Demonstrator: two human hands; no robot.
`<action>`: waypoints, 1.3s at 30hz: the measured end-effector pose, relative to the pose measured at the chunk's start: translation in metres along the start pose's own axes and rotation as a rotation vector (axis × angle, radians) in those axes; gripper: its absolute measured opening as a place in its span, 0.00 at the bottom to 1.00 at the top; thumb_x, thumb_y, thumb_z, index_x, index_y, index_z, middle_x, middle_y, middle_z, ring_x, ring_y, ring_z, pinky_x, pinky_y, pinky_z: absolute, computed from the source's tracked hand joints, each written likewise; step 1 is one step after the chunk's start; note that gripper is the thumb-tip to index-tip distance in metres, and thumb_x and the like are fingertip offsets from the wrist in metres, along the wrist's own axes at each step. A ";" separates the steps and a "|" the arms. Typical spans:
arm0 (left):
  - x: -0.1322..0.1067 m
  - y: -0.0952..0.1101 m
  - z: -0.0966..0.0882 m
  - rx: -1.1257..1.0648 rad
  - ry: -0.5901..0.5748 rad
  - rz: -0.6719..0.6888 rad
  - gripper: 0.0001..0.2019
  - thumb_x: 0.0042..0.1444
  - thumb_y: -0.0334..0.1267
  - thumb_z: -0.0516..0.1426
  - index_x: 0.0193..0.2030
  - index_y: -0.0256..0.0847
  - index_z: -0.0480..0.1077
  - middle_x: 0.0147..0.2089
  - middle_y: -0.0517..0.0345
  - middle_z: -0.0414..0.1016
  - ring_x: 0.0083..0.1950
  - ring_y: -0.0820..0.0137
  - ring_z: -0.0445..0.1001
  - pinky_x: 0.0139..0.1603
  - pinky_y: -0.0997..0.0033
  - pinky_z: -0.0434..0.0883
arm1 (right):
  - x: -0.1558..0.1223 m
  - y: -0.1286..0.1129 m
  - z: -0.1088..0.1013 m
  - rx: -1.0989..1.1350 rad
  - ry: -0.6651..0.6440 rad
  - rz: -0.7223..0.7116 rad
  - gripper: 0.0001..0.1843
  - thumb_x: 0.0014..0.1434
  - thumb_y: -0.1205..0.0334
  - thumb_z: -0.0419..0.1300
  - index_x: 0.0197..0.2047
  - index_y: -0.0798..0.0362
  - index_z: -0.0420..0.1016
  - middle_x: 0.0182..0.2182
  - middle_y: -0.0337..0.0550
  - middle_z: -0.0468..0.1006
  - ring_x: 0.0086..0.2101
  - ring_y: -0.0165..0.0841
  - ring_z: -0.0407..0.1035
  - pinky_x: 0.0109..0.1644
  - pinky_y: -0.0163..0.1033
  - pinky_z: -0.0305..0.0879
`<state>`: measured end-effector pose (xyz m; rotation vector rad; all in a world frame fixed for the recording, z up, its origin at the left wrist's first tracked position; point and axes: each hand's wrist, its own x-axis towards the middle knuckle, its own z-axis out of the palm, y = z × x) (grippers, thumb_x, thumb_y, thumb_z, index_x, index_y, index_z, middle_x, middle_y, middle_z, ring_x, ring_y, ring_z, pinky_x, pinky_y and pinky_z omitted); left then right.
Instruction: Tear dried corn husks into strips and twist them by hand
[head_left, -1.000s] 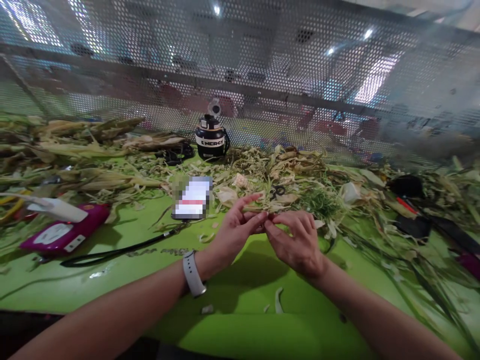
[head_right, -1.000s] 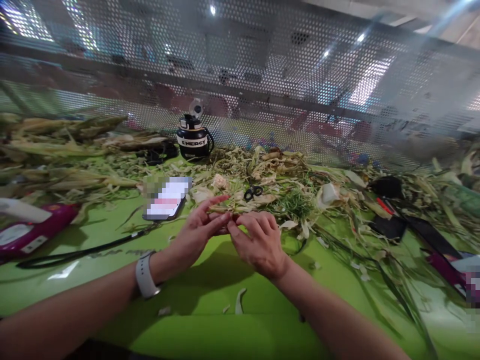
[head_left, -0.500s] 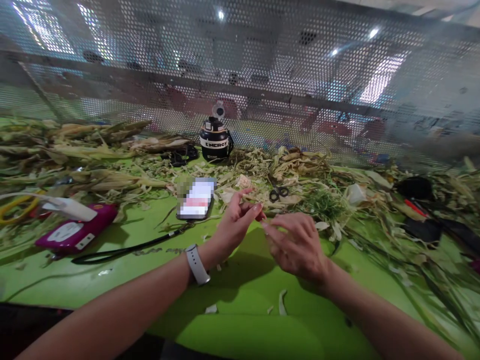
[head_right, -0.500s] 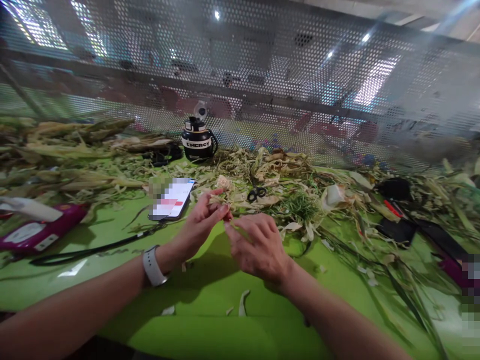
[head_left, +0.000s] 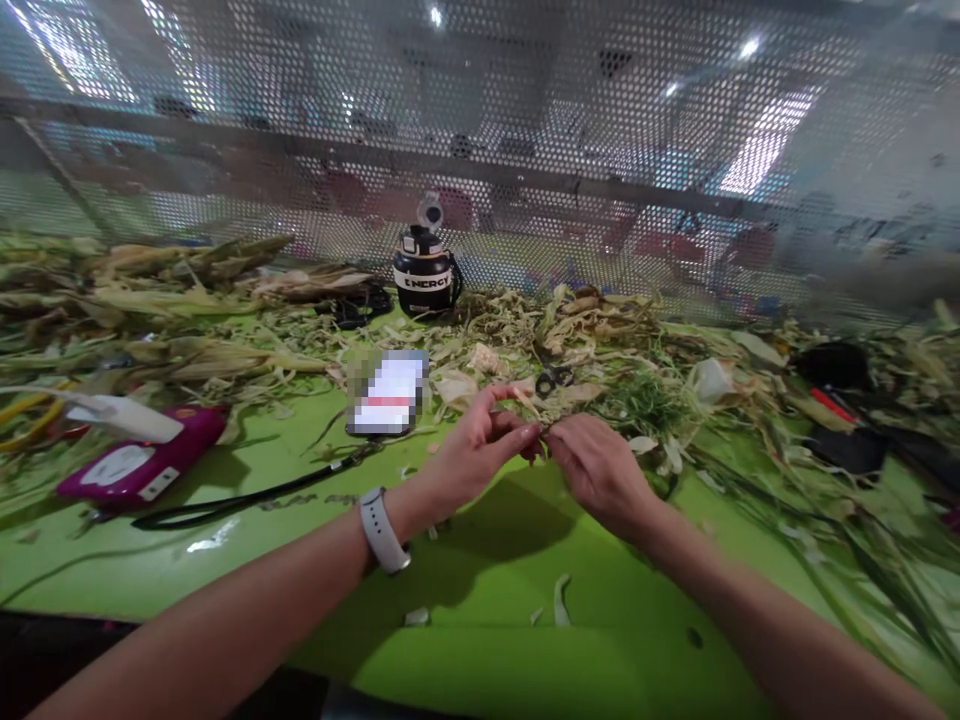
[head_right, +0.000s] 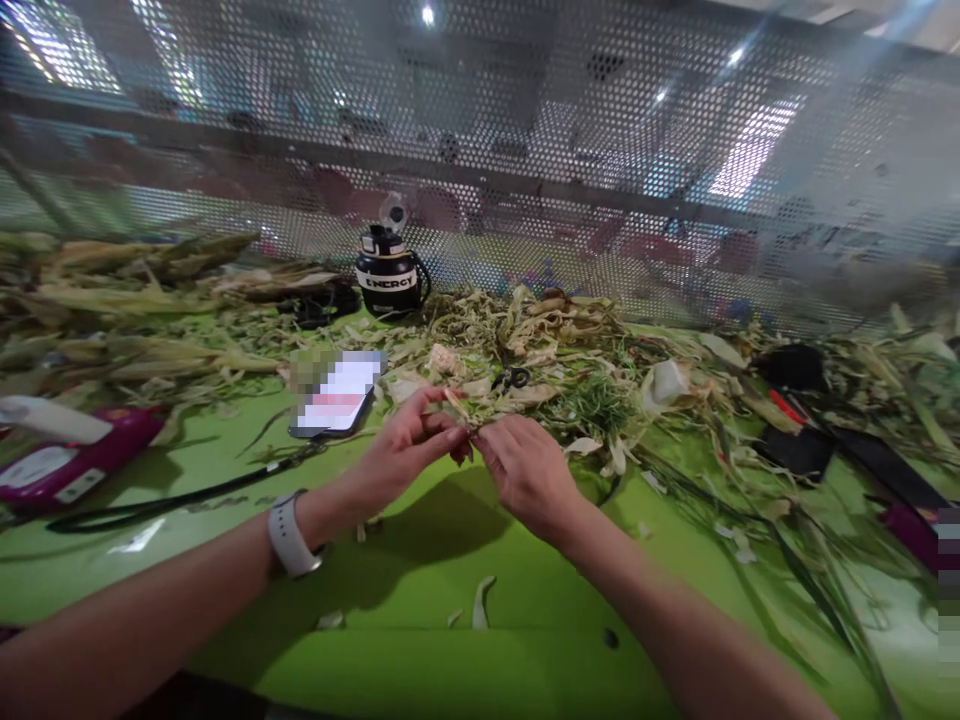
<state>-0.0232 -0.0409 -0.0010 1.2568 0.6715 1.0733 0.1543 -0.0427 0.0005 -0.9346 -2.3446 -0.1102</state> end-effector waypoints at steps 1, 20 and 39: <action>0.001 0.000 0.000 -0.033 0.017 -0.039 0.18 0.54 0.37 0.59 0.49 0.37 0.59 0.28 0.62 0.72 0.33 0.74 0.71 0.39 0.69 0.68 | 0.000 0.000 0.000 -0.084 0.020 -0.033 0.15 0.66 0.65 0.45 0.33 0.55 0.69 0.26 0.44 0.71 0.29 0.34 0.61 0.35 0.38 0.56; 0.000 0.005 -0.006 0.560 -0.062 0.048 0.11 0.60 0.42 0.50 0.31 0.37 0.65 0.25 0.63 0.65 0.25 0.76 0.63 0.28 0.75 0.62 | -0.002 -0.008 0.000 -0.418 -0.012 -0.055 0.14 0.64 0.67 0.48 0.29 0.55 0.69 0.23 0.42 0.69 0.27 0.34 0.57 0.34 0.40 0.46; -0.001 0.014 -0.006 0.462 -0.097 -0.016 0.09 0.60 0.39 0.51 0.31 0.38 0.65 0.25 0.63 0.65 0.27 0.76 0.61 0.31 0.75 0.62 | -0.001 -0.008 0.006 0.210 -0.040 0.262 0.14 0.66 0.61 0.43 0.30 0.52 0.62 0.24 0.39 0.68 0.26 0.30 0.62 0.31 0.34 0.57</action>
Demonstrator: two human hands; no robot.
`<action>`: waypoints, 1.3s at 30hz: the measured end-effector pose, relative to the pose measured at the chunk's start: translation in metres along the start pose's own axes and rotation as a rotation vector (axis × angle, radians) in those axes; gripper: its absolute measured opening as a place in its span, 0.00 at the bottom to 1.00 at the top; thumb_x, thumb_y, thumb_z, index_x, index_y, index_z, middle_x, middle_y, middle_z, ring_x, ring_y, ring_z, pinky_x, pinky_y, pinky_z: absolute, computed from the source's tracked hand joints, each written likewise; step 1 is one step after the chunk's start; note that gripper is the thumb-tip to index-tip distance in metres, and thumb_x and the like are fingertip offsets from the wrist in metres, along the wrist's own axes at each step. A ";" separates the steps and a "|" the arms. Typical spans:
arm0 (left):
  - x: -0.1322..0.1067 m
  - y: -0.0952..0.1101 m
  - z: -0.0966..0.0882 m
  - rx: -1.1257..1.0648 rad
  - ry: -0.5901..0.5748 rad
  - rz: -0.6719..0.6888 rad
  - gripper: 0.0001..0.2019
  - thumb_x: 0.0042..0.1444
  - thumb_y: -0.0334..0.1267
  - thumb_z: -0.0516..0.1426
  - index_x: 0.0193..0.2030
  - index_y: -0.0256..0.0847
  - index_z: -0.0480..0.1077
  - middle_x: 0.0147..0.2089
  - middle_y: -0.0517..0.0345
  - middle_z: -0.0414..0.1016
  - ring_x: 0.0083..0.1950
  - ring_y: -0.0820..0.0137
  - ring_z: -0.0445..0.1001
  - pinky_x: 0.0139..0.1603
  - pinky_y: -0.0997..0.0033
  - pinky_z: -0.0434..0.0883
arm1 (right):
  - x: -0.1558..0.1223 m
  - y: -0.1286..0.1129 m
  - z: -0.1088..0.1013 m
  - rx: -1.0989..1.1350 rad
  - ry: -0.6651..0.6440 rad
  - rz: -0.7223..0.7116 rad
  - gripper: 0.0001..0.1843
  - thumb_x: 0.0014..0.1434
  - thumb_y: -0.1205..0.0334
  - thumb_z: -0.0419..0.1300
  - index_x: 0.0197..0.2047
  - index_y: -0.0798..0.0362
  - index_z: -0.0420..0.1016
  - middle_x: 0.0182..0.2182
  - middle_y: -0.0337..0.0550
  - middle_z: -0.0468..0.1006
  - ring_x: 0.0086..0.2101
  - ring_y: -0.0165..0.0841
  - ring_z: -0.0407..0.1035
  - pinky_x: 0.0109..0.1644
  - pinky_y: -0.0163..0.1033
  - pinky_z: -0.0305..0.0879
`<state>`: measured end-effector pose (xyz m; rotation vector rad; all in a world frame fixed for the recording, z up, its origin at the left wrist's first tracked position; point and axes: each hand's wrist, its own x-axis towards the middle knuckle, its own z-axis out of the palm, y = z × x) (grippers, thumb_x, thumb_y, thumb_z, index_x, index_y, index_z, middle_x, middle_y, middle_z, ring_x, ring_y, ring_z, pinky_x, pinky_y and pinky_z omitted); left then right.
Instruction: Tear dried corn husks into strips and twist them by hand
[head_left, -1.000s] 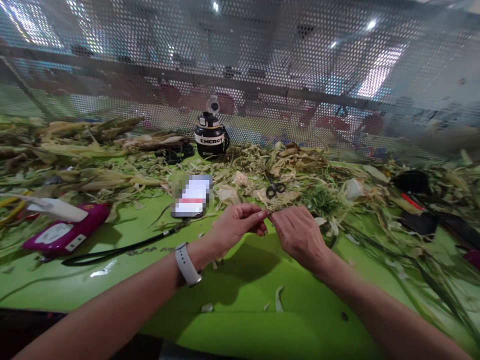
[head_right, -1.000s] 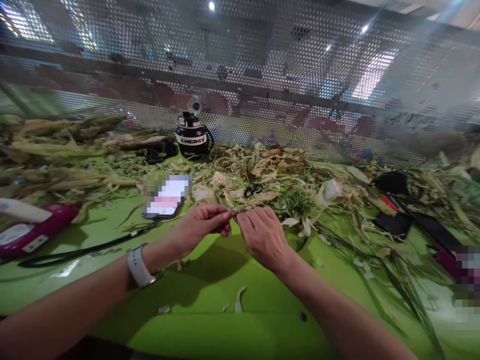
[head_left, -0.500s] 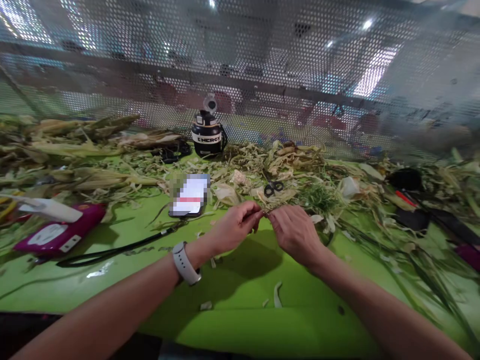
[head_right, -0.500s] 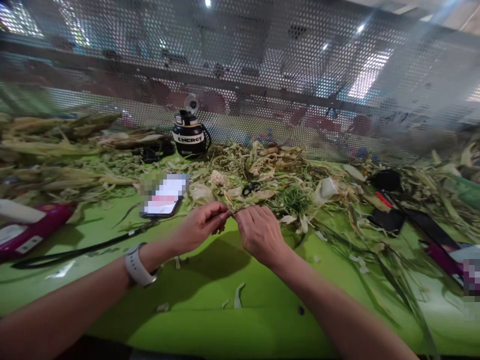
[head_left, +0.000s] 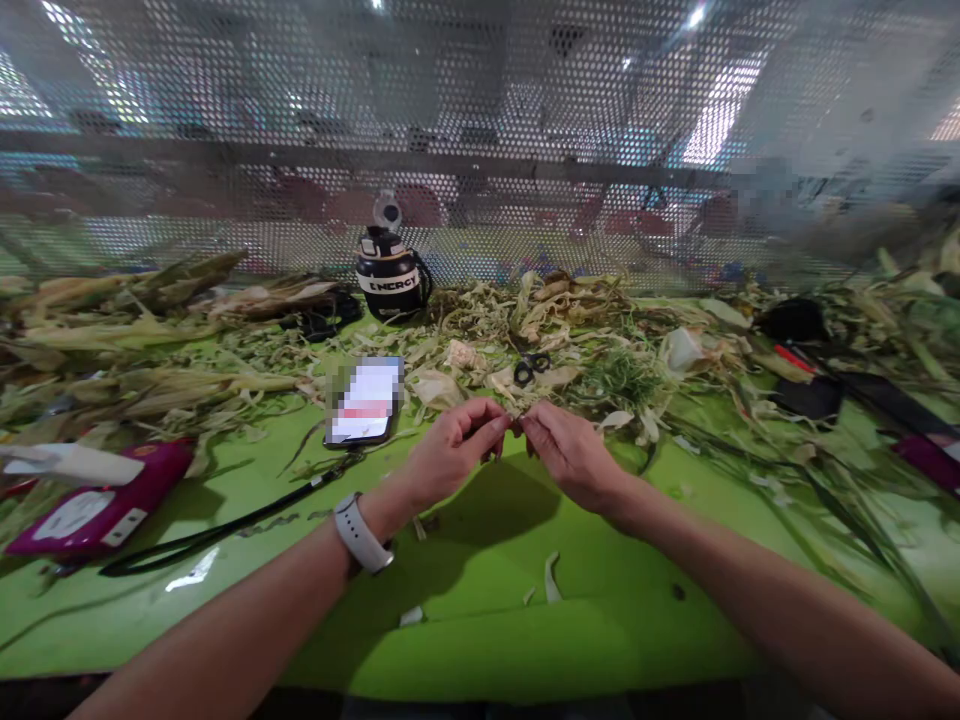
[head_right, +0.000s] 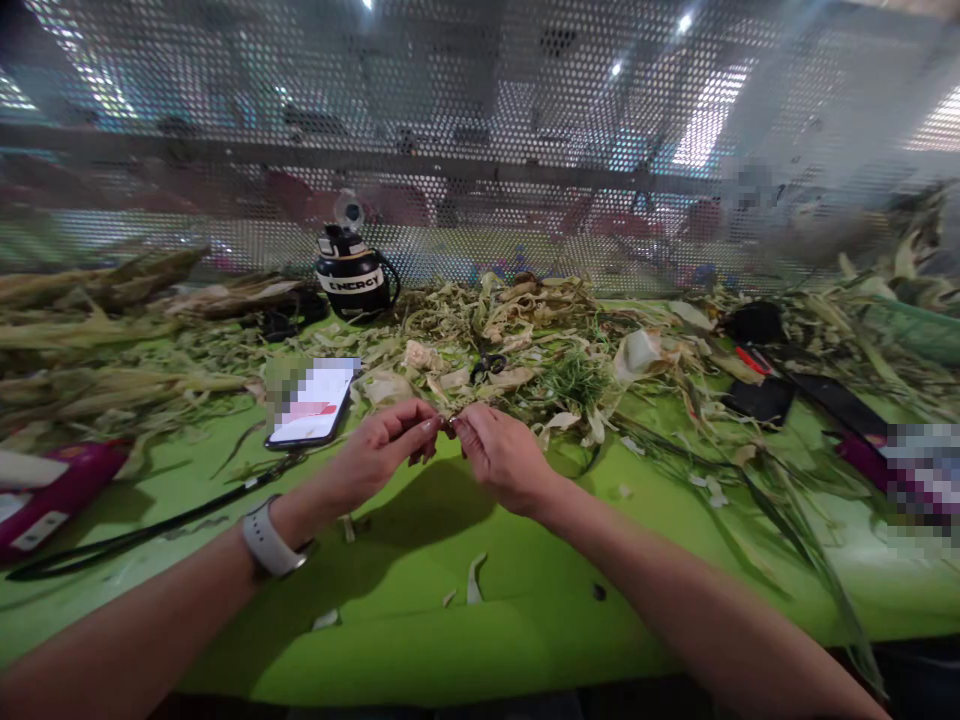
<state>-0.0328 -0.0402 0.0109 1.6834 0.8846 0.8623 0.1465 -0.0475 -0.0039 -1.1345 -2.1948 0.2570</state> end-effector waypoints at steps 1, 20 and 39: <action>0.000 0.000 0.000 -0.008 -0.002 0.002 0.09 0.60 0.39 0.51 0.31 0.38 0.65 0.25 0.64 0.64 0.27 0.76 0.61 0.31 0.75 0.62 | 0.000 -0.001 -0.001 0.053 -0.012 0.024 0.14 0.66 0.61 0.44 0.29 0.52 0.62 0.24 0.39 0.68 0.25 0.29 0.62 0.30 0.34 0.57; -0.001 -0.003 -0.002 0.211 -0.107 0.074 0.06 0.59 0.37 0.50 0.40 0.39 0.65 0.35 0.58 0.68 0.35 0.72 0.65 0.39 0.70 0.65 | 0.007 0.008 -0.024 -0.255 -0.085 -0.343 0.22 0.63 0.52 0.52 0.56 0.54 0.64 0.45 0.51 0.73 0.48 0.39 0.64 0.55 0.50 0.53; 0.000 -0.003 -0.018 0.407 -0.263 0.110 0.09 0.60 0.39 0.50 0.36 0.39 0.68 0.32 0.58 0.70 0.32 0.72 0.66 0.34 0.74 0.64 | 0.005 0.005 -0.005 -0.272 -0.180 -0.294 0.13 0.64 0.59 0.51 0.44 0.60 0.69 0.30 0.48 0.76 0.32 0.35 0.68 0.41 0.40 0.61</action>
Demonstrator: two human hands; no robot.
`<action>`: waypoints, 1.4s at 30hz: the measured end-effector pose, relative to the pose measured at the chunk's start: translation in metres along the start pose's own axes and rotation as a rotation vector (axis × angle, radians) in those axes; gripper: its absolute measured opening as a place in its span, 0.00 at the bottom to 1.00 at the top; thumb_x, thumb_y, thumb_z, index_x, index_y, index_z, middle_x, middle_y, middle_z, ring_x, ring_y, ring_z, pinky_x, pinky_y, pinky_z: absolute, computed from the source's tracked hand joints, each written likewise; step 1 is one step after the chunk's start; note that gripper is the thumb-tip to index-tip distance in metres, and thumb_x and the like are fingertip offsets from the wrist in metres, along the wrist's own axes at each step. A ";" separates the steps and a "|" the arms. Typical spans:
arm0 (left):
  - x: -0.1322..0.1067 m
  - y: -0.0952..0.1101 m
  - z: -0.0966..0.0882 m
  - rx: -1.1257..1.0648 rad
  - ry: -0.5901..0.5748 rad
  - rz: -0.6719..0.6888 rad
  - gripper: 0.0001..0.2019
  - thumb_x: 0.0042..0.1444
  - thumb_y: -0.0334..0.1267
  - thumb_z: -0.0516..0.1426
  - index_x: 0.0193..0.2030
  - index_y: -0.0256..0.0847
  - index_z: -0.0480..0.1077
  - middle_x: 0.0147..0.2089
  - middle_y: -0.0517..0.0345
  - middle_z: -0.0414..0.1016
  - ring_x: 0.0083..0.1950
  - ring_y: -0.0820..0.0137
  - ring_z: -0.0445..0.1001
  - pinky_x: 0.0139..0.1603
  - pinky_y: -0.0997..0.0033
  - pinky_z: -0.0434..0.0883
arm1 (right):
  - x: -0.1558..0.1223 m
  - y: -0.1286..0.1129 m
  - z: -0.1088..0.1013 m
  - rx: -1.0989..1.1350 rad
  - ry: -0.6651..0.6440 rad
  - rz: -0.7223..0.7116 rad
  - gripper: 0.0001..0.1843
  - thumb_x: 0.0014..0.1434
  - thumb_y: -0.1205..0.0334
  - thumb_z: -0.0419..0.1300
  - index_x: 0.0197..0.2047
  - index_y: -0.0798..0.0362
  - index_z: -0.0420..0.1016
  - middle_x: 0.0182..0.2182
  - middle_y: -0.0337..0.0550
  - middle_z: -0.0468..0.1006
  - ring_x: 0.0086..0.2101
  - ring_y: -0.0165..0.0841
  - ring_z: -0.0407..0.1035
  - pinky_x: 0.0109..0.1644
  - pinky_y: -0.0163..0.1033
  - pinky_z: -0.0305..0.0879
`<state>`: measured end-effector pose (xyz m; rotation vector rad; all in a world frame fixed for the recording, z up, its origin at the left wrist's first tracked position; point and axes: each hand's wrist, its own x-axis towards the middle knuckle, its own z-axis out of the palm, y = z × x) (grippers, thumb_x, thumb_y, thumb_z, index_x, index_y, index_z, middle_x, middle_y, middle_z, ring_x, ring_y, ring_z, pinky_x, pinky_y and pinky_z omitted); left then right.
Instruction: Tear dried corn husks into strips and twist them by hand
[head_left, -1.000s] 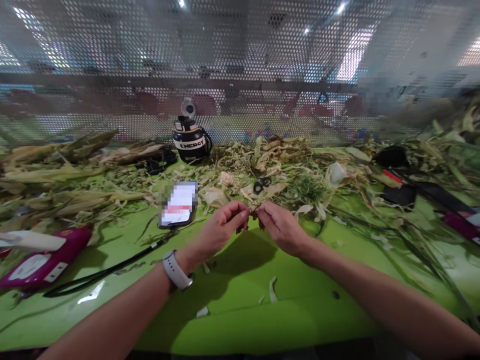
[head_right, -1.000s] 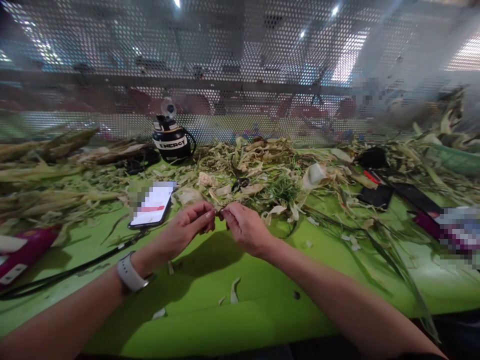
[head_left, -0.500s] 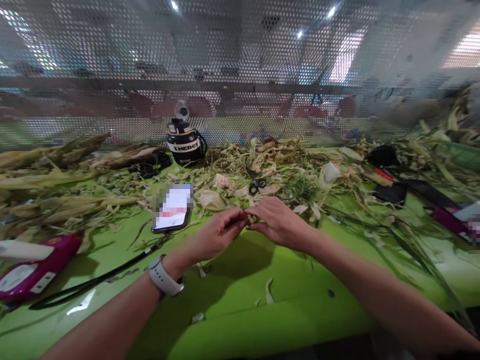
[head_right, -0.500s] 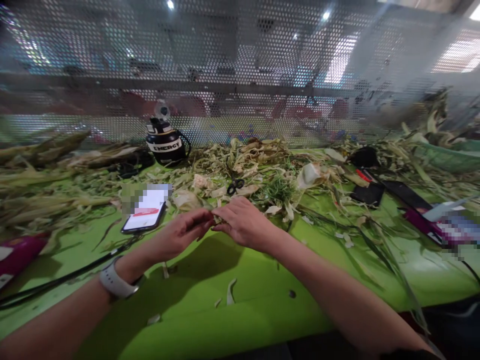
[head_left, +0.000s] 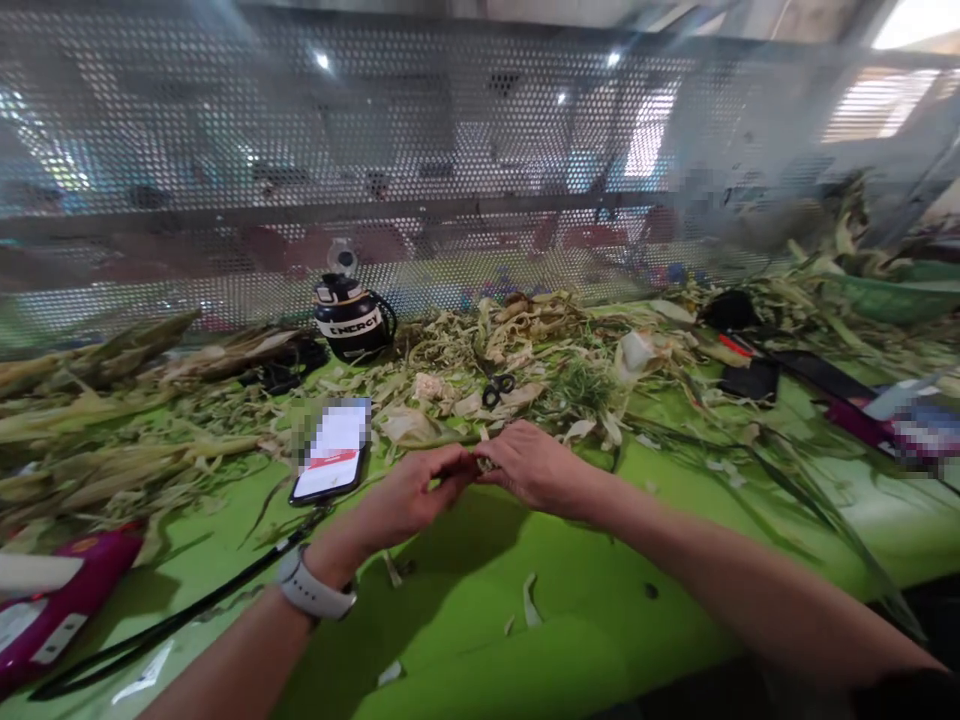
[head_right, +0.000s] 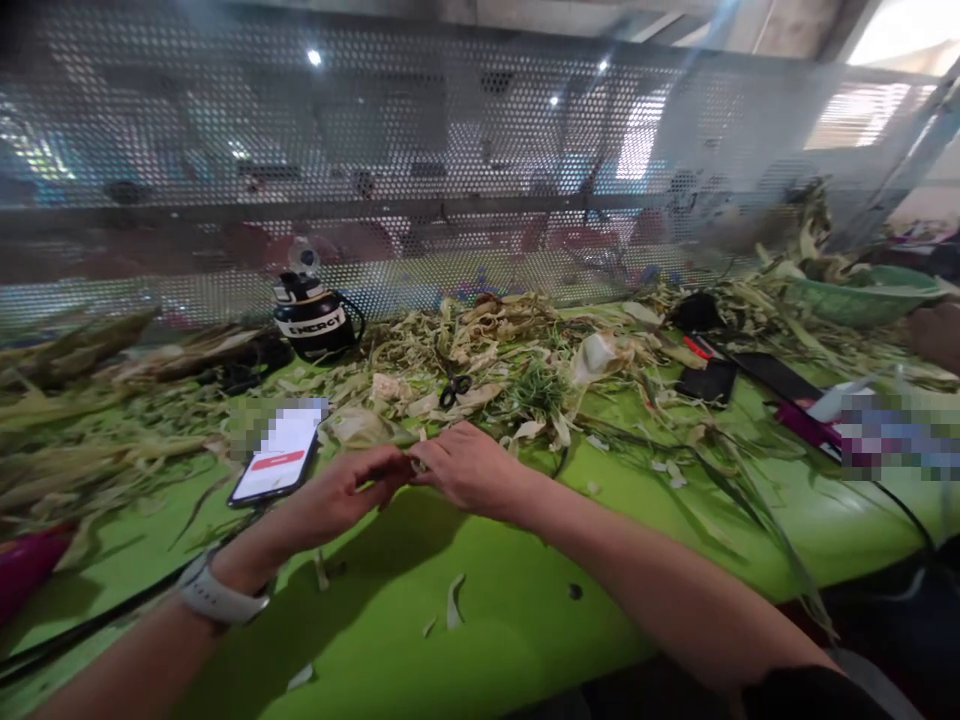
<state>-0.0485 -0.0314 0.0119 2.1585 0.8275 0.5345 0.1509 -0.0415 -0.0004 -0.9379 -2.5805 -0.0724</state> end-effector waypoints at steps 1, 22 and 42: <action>0.000 -0.001 0.002 0.060 0.029 0.027 0.08 0.60 0.38 0.49 0.37 0.39 0.68 0.34 0.56 0.72 0.34 0.71 0.67 0.36 0.73 0.64 | 0.000 0.000 0.002 -0.019 -0.003 0.012 0.13 0.64 0.59 0.51 0.43 0.60 0.69 0.30 0.48 0.76 0.32 0.35 0.68 0.40 0.40 0.61; 0.003 -0.001 0.009 -0.119 0.055 -0.011 0.07 0.59 0.36 0.49 0.33 0.38 0.66 0.26 0.61 0.67 0.26 0.75 0.65 0.29 0.75 0.63 | -0.004 0.000 0.008 0.058 0.043 0.097 0.16 0.66 0.60 0.47 0.50 0.60 0.67 0.37 0.52 0.77 0.38 0.36 0.70 0.42 0.40 0.66; 0.004 -0.006 0.013 -0.110 0.114 -0.021 0.08 0.60 0.37 0.50 0.32 0.38 0.66 0.26 0.61 0.69 0.27 0.74 0.64 0.28 0.75 0.60 | 0.068 0.071 -0.023 -0.251 -0.310 0.695 0.18 0.56 0.52 0.53 0.38 0.56 0.76 0.39 0.55 0.79 0.40 0.45 0.72 0.39 0.41 0.64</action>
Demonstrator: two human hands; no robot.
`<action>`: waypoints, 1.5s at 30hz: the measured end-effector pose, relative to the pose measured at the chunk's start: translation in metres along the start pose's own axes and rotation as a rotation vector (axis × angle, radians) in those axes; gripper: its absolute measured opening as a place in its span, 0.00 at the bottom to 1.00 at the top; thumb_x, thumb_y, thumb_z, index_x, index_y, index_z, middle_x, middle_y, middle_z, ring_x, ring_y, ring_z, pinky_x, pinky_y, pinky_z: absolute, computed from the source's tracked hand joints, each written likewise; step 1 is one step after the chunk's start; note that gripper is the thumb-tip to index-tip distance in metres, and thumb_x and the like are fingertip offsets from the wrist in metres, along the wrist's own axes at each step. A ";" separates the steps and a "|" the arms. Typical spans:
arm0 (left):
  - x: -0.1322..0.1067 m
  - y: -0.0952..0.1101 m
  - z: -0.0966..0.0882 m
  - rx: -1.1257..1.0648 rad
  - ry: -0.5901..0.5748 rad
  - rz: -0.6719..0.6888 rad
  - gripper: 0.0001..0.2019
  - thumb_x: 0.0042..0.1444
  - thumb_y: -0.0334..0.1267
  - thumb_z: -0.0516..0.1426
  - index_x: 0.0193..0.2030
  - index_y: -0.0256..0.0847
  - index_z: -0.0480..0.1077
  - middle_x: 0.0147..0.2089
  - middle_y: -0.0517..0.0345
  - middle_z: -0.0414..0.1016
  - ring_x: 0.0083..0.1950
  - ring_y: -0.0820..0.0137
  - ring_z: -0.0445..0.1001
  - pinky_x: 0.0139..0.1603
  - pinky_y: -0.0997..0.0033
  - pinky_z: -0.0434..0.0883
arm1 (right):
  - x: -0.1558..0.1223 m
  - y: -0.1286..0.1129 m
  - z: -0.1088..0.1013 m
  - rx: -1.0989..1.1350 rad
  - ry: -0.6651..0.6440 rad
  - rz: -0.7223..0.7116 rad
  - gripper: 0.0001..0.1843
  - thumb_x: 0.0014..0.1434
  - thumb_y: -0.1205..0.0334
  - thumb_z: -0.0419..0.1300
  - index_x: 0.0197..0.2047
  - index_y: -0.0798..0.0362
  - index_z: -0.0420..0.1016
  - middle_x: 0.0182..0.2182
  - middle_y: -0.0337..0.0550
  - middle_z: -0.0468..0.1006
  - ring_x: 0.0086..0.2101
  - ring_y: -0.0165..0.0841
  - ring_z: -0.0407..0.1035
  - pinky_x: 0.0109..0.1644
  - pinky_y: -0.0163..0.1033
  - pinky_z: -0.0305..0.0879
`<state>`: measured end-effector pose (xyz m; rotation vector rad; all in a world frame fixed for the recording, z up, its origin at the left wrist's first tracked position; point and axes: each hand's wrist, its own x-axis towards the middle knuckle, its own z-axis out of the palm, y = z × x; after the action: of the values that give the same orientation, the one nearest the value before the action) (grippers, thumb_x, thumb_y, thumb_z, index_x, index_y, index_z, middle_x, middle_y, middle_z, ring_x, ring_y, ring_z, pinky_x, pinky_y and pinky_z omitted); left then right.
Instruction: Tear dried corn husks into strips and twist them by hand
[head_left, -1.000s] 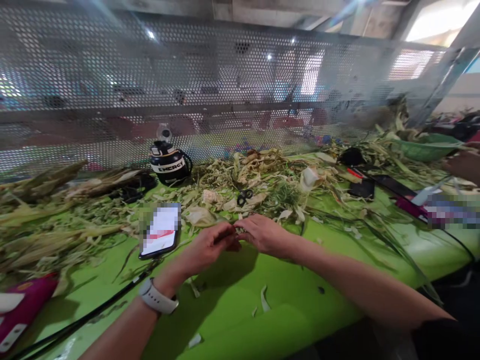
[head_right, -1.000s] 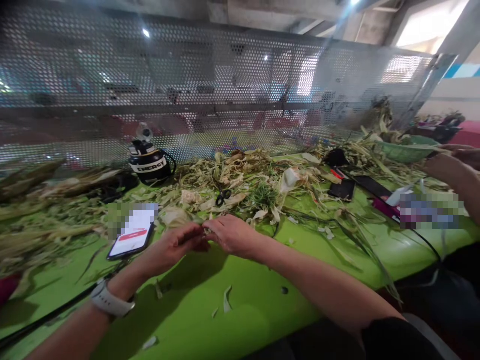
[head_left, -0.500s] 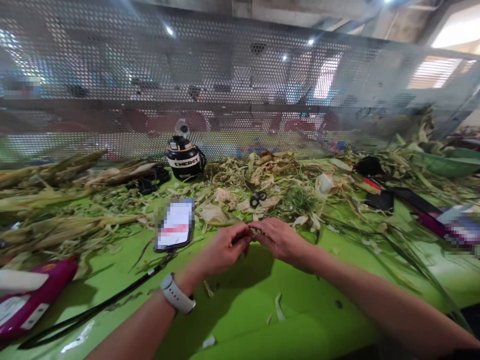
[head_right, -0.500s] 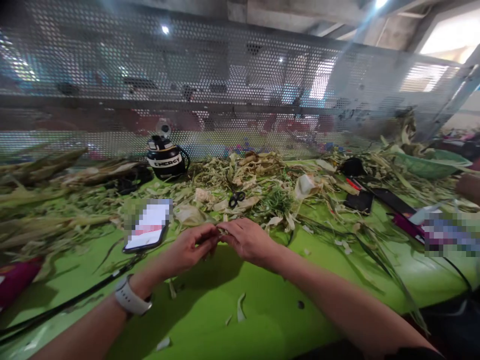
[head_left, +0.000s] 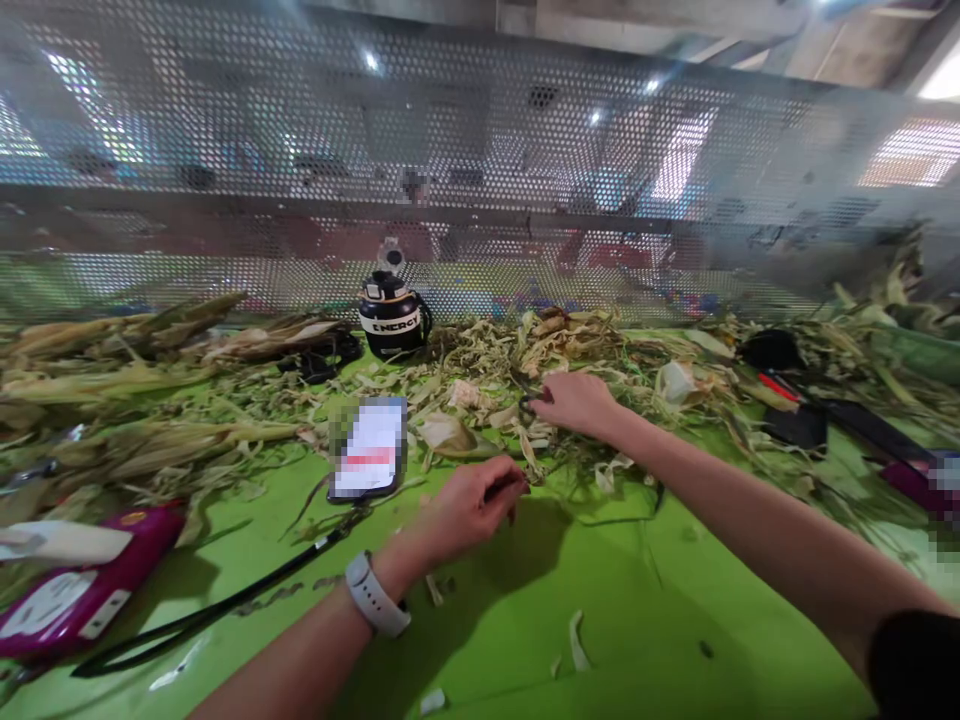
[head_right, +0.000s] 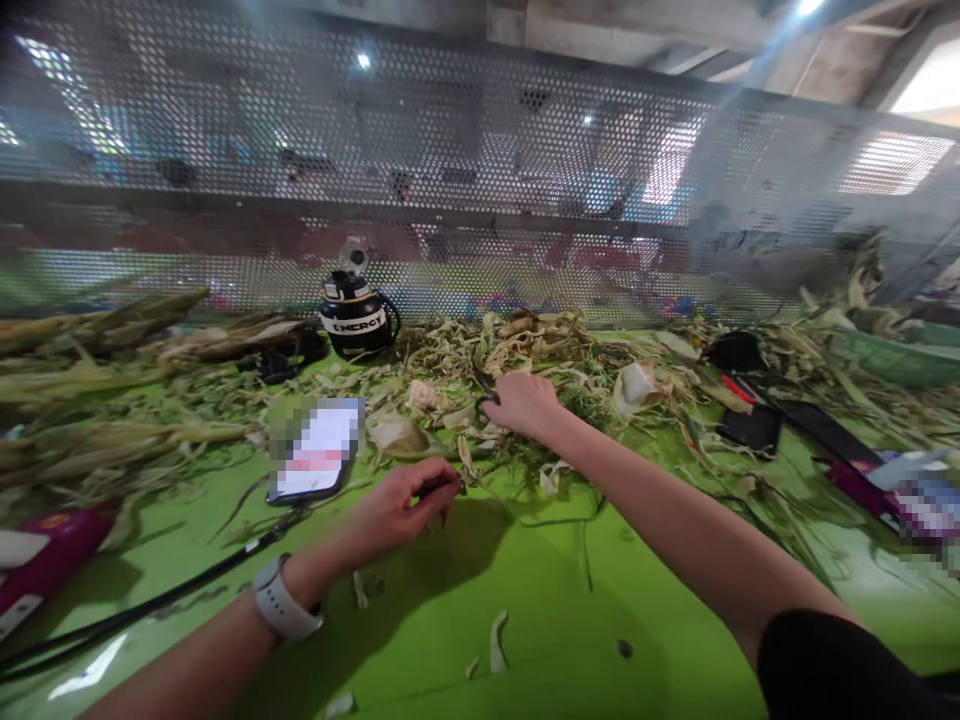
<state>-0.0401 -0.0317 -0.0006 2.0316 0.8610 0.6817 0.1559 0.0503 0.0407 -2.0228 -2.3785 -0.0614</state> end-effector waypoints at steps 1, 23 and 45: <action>0.000 0.000 0.000 -0.036 0.017 -0.003 0.08 0.59 0.38 0.50 0.31 0.38 0.66 0.26 0.61 0.68 0.26 0.74 0.64 0.28 0.75 0.60 | 0.003 -0.005 -0.001 -0.021 -0.031 0.012 0.18 0.54 0.52 0.54 0.39 0.57 0.76 0.39 0.57 0.78 0.40 0.47 0.72 0.39 0.42 0.64; 0.014 -0.008 -0.017 -1.090 0.766 -0.157 0.12 0.42 0.39 0.66 0.33 0.40 0.73 0.34 0.59 0.78 0.35 0.75 0.75 0.32 0.79 0.68 | -0.005 0.026 -0.007 0.196 -0.070 0.014 0.17 0.48 0.55 0.61 0.40 0.55 0.74 0.27 0.38 0.76 0.27 0.30 0.67 0.27 0.30 0.54; 0.016 -0.015 -0.023 -1.074 0.859 -0.204 0.14 0.39 0.39 0.67 0.32 0.39 0.72 0.28 0.62 0.74 0.28 0.78 0.72 0.27 0.81 0.66 | 0.015 -0.015 0.013 0.360 0.128 -0.285 0.07 0.58 0.61 0.55 0.35 0.56 0.70 0.34 0.44 0.73 0.35 0.32 0.69 0.38 0.34 0.61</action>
<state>-0.0517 -0.0021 0.0021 0.6468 0.8435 1.5227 0.1392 0.0631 0.0280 -1.4739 -2.3708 0.2116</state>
